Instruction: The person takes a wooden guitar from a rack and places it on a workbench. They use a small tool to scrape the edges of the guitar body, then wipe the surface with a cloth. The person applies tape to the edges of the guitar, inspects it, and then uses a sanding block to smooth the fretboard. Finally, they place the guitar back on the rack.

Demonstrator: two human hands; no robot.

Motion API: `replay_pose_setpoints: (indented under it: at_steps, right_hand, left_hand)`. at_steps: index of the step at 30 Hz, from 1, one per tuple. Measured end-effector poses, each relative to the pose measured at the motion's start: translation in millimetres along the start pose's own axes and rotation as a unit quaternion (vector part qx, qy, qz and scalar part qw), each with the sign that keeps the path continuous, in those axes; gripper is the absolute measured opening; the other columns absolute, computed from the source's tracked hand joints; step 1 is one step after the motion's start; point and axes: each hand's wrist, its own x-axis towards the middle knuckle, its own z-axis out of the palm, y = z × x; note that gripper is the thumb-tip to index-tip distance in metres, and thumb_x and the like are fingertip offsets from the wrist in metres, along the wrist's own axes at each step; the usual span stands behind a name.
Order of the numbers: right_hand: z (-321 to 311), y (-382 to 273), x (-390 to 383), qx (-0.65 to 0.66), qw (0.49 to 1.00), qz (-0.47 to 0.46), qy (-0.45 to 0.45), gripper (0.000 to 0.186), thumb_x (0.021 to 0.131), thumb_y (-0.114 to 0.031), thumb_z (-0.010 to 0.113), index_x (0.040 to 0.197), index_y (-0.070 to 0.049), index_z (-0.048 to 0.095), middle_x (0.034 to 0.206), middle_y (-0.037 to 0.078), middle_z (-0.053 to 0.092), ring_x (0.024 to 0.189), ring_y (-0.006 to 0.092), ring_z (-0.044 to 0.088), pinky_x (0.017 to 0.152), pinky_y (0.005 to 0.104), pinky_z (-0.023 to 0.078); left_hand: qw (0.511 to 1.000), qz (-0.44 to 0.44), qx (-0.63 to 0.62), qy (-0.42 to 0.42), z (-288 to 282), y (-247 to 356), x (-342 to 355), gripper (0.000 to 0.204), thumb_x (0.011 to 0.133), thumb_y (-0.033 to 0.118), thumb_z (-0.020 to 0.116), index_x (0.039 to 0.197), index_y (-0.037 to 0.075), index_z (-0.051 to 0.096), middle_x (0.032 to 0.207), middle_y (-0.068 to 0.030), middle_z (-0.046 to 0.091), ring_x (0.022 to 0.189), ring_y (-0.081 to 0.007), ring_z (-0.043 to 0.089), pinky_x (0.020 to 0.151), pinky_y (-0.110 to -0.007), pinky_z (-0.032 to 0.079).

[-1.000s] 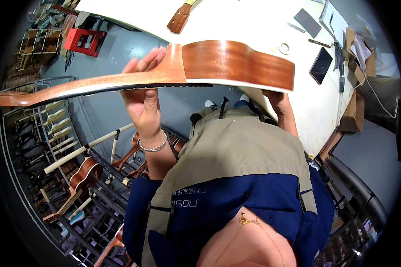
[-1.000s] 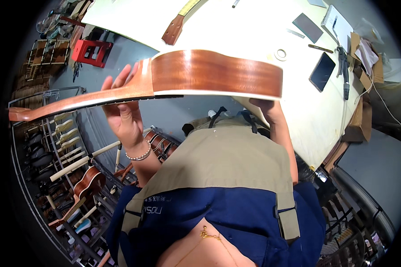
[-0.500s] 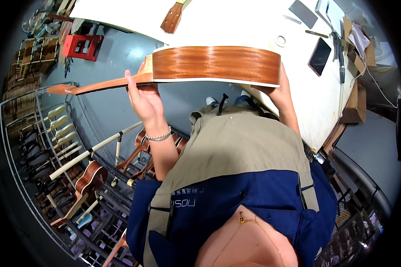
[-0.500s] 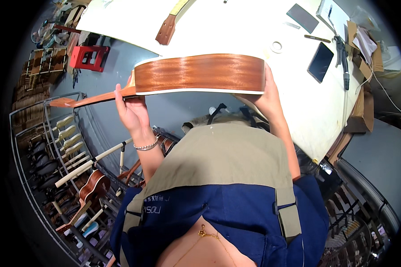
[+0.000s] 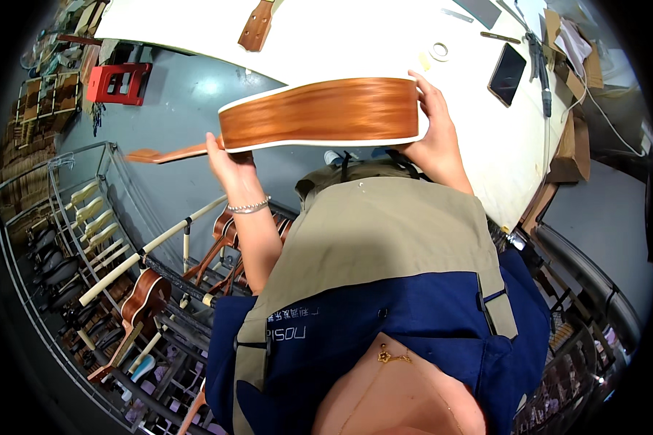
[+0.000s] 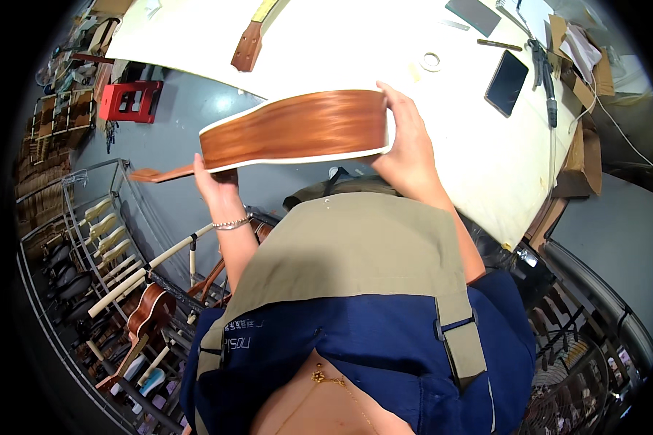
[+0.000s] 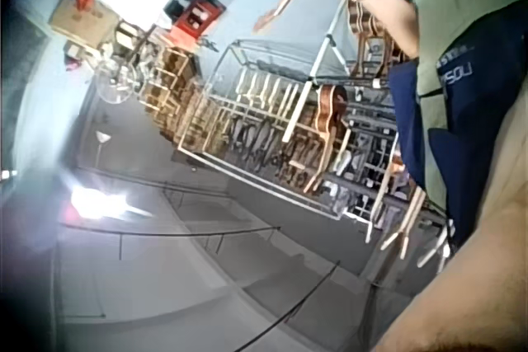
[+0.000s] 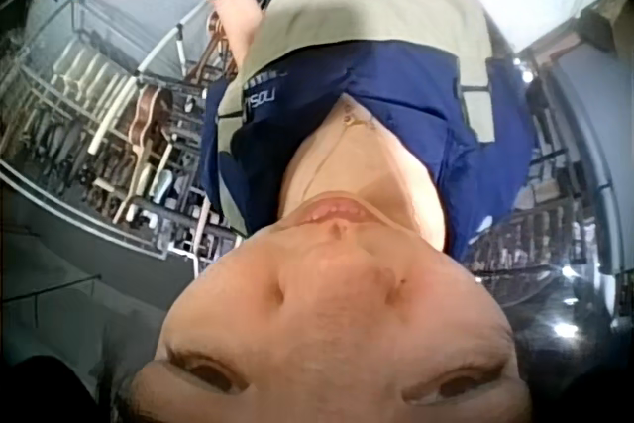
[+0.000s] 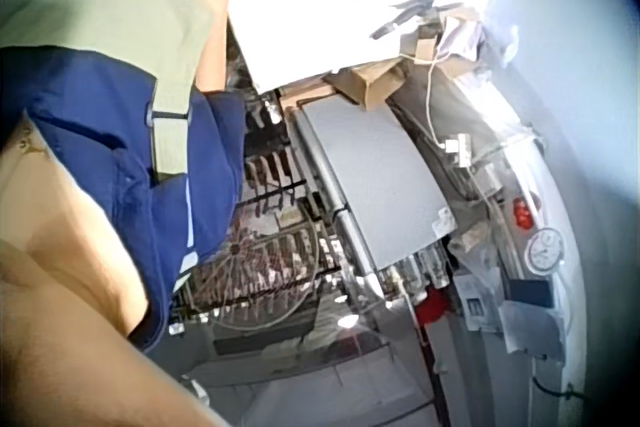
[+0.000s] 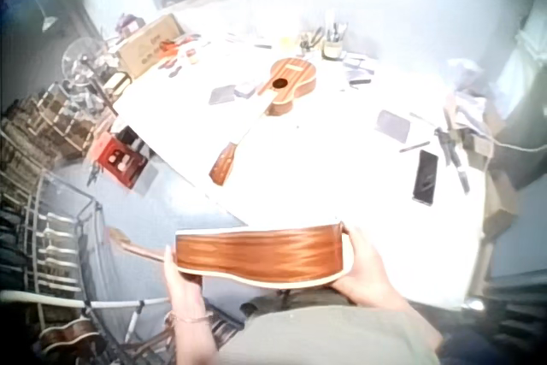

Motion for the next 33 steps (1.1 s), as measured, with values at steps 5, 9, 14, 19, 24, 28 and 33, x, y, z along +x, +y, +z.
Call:
replay_pose_setpoints:
  at_steps: [5, 9, 14, 19, 24, 28, 33]
  right_hand:
    - [-8, -23, 6, 0.046, 0.984, -0.164, -0.053, 0.085, 0.055, -0.023, 0.082, 0.129, -0.009, 0.042, 0.125, 0.011, 0.046, 0.114, 0.028, 0.043, 0.098, 0.0376, 0.033]
    - [1, -25, 8, 0.115, 0.972, -0.196, -0.06, 0.083, 0.059, -0.026, 0.08, 0.129, -0.006, 0.041, 0.125, 0.012, 0.047, 0.114, 0.0291, 0.043, 0.097, 0.0379, 0.033]
    - [2, -29, 9, 0.139, 0.96, -0.24, -0.031, 0.081, 0.059, -0.026, 0.08, 0.128, -0.007, 0.043, 0.124, 0.014, 0.046, 0.113, 0.0299, 0.043, 0.096, 0.0383, 0.034]
    - [1, -18, 13, 0.075, 0.958, -0.273, -0.039, 0.058, 0.062, -0.027, 0.078, 0.116, -0.018, 0.058, 0.133, 0.016, 0.038, 0.122, 0.0353, 0.035, 0.099, 0.0427, 0.03]
    - [-15, 6, 17, 0.017, 0.983, -0.183, 0.025, 0.068, 0.081, -0.069, 0.032, 0.121, -0.02, 0.057, 0.143, 0.019, 0.024, 0.131, 0.0389, 0.017, 0.106, 0.05, 0.012]
    - [-4, 51, 24, 0.251, 0.961, -0.094, -0.07, 0.084, 0.079, -0.072, 0.034, 0.14, -0.014, 0.028, 0.143, 0.017, 0.026, 0.133, 0.0305, 0.023, 0.107, 0.0397, 0.017]
    - [23, 86, 29, 0.276, 0.957, 0.04, -0.081, 0.109, 0.054, -0.004, 0.079, 0.143, -0.01, 0.015, 0.14, 0.011, 0.032, 0.129, 0.0223, 0.032, 0.105, 0.034, 0.026]
  left_hand:
    - [0.95, -0.11, 0.087, -0.278, -25, -27, 35, 0.042, 0.093, 0.032, 0.037, 0.125, 0.004, 0.041, 0.122, -0.0128, 0.051, 0.105, -0.0247, 0.055, 0.087, -0.039, 0.049]
    - [0.878, -0.136, 0.056, -0.455, -26, -54, 29, 0.042, 0.093, 0.028, 0.04, 0.128, 0.005, 0.039, 0.126, -0.0114, 0.049, 0.109, -0.0233, 0.052, 0.091, -0.039, 0.046]
    - [0.9, -0.154, 0.037, -0.405, -19, -71, 21, 0.04, 0.093, 0.028, 0.041, 0.125, 0.004, 0.042, 0.124, -0.0119, 0.05, 0.108, -0.0236, 0.052, 0.091, -0.039, 0.046]
    - [0.919, -0.149, 0.032, -0.363, -23, -61, 27, 0.039, 0.093, 0.028, 0.041, 0.122, 0.003, 0.045, 0.122, -0.0124, 0.051, 0.106, -0.024, 0.053, 0.091, -0.039, 0.046]
    - [0.946, -0.16, 0.014, -0.283, -33, -42, 46, 0.038, 0.093, 0.028, 0.042, 0.119, 0.002, 0.048, 0.119, -0.0129, 0.053, 0.105, -0.0243, 0.053, 0.09, -0.038, 0.046]
    - [0.954, -0.147, -0.095, -0.242, -15, -13, 41, 0.034, 0.091, 0.025, 0.047, 0.116, 0.002, 0.05, 0.1, -0.0064, 0.058, 0.097, -0.0212, 0.056, 0.089, -0.036, 0.046]
    - [0.97, -0.013, -0.155, -0.184, 12, -1, 17, 0.025, 0.081, 0.021, 0.066, 0.102, 0.012, 0.056, 0.07, 0.0032, 0.054, 0.071, -0.0097, 0.055, 0.092, -0.035, 0.044]
